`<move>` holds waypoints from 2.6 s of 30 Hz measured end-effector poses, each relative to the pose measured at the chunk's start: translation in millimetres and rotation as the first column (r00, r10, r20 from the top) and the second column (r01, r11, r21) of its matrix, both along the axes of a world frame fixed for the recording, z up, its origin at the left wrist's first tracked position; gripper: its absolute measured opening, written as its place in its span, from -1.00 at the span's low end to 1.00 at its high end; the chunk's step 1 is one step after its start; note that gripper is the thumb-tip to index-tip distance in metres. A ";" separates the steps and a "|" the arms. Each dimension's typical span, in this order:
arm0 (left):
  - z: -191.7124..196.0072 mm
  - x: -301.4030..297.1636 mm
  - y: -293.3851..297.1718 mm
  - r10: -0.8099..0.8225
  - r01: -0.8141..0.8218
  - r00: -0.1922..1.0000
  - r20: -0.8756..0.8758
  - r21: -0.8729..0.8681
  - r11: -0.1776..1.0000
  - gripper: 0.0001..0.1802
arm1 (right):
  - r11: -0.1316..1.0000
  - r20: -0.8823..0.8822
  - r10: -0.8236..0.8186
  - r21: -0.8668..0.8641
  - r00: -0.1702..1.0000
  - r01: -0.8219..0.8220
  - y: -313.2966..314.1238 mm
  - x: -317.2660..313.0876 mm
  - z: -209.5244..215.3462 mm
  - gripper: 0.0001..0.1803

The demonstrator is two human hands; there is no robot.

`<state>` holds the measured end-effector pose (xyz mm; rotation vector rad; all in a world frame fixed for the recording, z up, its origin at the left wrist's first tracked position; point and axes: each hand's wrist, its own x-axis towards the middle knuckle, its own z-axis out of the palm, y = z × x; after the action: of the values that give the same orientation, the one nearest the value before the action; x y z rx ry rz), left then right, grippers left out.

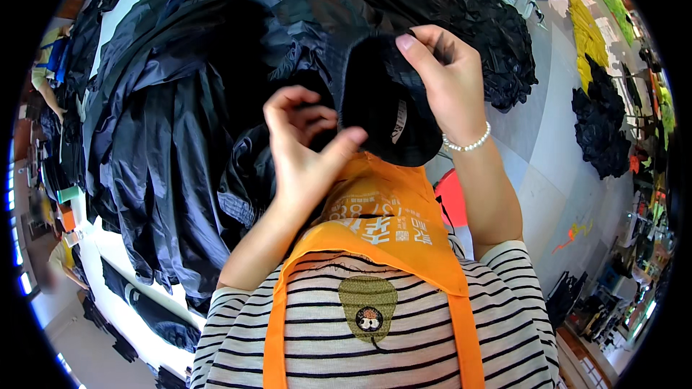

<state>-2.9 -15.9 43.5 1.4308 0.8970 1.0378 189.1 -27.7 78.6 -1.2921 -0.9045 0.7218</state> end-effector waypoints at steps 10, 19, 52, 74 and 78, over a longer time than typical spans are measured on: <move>-44.1 25.8 -34.7 -0.143 0.205 0.968 0.205 -0.324 0.923 -0.54 | 0.994 -0.085 -0.084 0.061 0.993 0.090 34.4 -32.4 -7.6 -0.75; 9.8 -23.5 8.8 -0.052 0.089 0.949 0.311 -0.107 0.990 -0.80 | 0.898 0.748 -0.159 0.381 0.644 -0.221 7.0 -22.1 30.5 -0.65; 18.7 -23.2 24.2 -0.116 0.107 0.988 0.101 0.088 0.990 -0.88 | 0.954 0.180 0.142 0.237 0.973 -0.183 14.4 -66.9 -8.0 -0.90; 3.7 -27.5 32.4 -0.114 0.136 0.947 0.301 -0.054 0.989 -0.89 | 0.902 0.465 0.428 -0.166 0.775 -0.399 -20.9 -28.7 3.7 -0.67; 2.6 -27.9 31.9 -0.102 0.133 0.941 0.321 -0.076 0.988 -0.90 | 0.861 0.360 0.508 -0.188 0.782 -0.473 -19.8 -22.9 12.7 -0.52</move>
<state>-30.8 16.0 46.1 1.1790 0.6121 1.0811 166.2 -47.6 91.3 -1.3149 -1.6031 0.9258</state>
